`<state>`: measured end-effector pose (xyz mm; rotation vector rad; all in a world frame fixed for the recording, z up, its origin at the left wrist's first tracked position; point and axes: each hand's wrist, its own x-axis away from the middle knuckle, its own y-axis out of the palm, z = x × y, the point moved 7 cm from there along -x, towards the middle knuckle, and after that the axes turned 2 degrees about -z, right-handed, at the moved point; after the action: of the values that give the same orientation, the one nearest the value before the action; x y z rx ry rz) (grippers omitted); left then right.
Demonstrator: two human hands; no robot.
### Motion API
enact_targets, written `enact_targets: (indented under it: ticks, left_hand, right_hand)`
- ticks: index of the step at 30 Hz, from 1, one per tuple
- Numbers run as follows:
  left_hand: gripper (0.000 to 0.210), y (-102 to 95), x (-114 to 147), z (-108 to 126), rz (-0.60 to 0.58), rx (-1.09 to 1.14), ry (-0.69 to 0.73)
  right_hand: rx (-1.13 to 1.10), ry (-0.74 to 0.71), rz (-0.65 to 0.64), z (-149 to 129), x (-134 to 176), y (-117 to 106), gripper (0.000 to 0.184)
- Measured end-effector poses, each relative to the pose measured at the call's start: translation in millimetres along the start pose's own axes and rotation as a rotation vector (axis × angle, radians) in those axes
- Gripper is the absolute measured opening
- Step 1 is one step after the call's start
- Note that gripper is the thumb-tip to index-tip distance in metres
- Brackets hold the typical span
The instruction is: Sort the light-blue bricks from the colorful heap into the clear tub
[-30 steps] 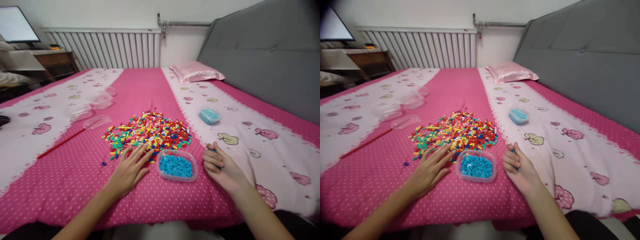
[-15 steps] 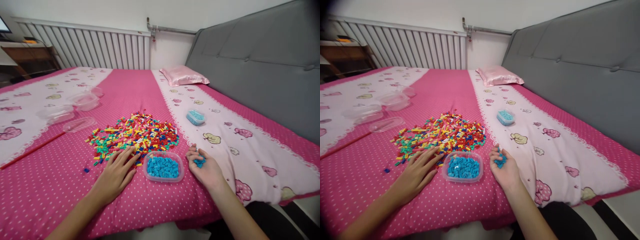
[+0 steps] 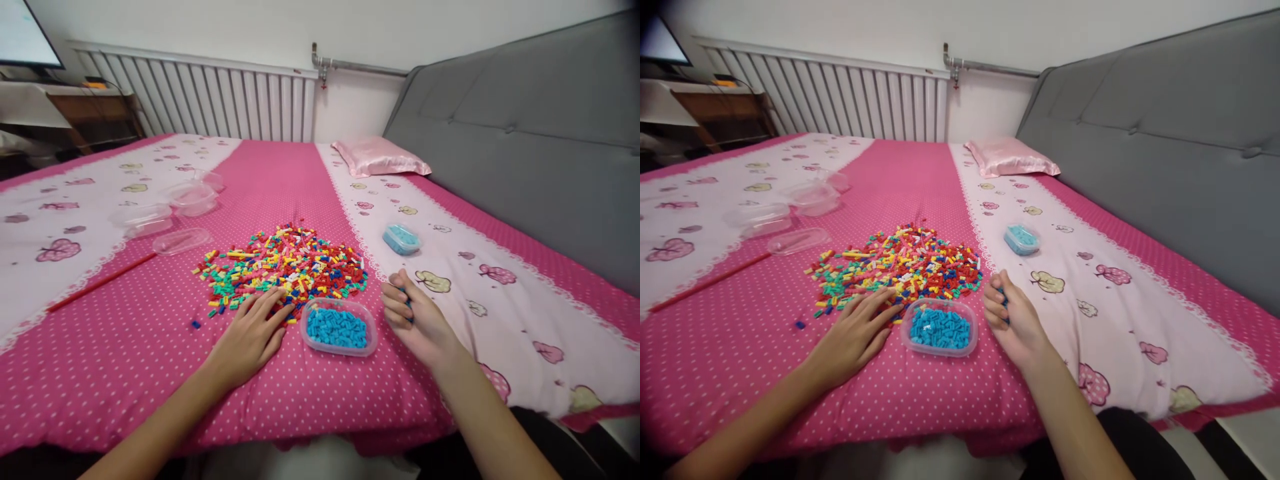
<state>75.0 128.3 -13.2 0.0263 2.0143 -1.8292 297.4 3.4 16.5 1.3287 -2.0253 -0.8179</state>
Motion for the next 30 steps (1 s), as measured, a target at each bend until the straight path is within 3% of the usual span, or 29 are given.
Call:
enact_targets:
  ticks: [2,3,6,10,15,30]
  left_hand:
    - [0.043,0.1,-0.4,-0.1,-0.006,0.008,-0.007]
    - [0.043,-0.1,-0.6,-0.3,-0.006,0.016,-0.014]
    - [0.043,-0.9,-1.0,-0.3,-0.011,0.024,-0.025]
    - [0.045,-0.7,-0.4,0.8,-0.039,0.008,-0.025]
    - [0.045,-1.1,0.0,1.3,-0.048,0.015,-0.033]
    - [0.041,-4.8,-0.2,5.1,-0.039,0.036,-0.011]
  right_hand:
    - [0.234,-0.009,-0.065,-3.6,-6.1,23.9,0.031]
    - [0.511,-0.039,-0.141,-5.1,-8.9,39.8,0.036]
    - [1.034,-0.119,-0.305,-0.5,-14.2,76.0,0.033]
    - [1.546,-0.279,-0.376,17.6,-14.9,87.1,0.029]
    - [1.618,-0.407,-0.365,31.3,-10.8,77.1,0.023]
    - [1.653,-0.361,-0.439,45.5,-8.9,73.9,0.009]
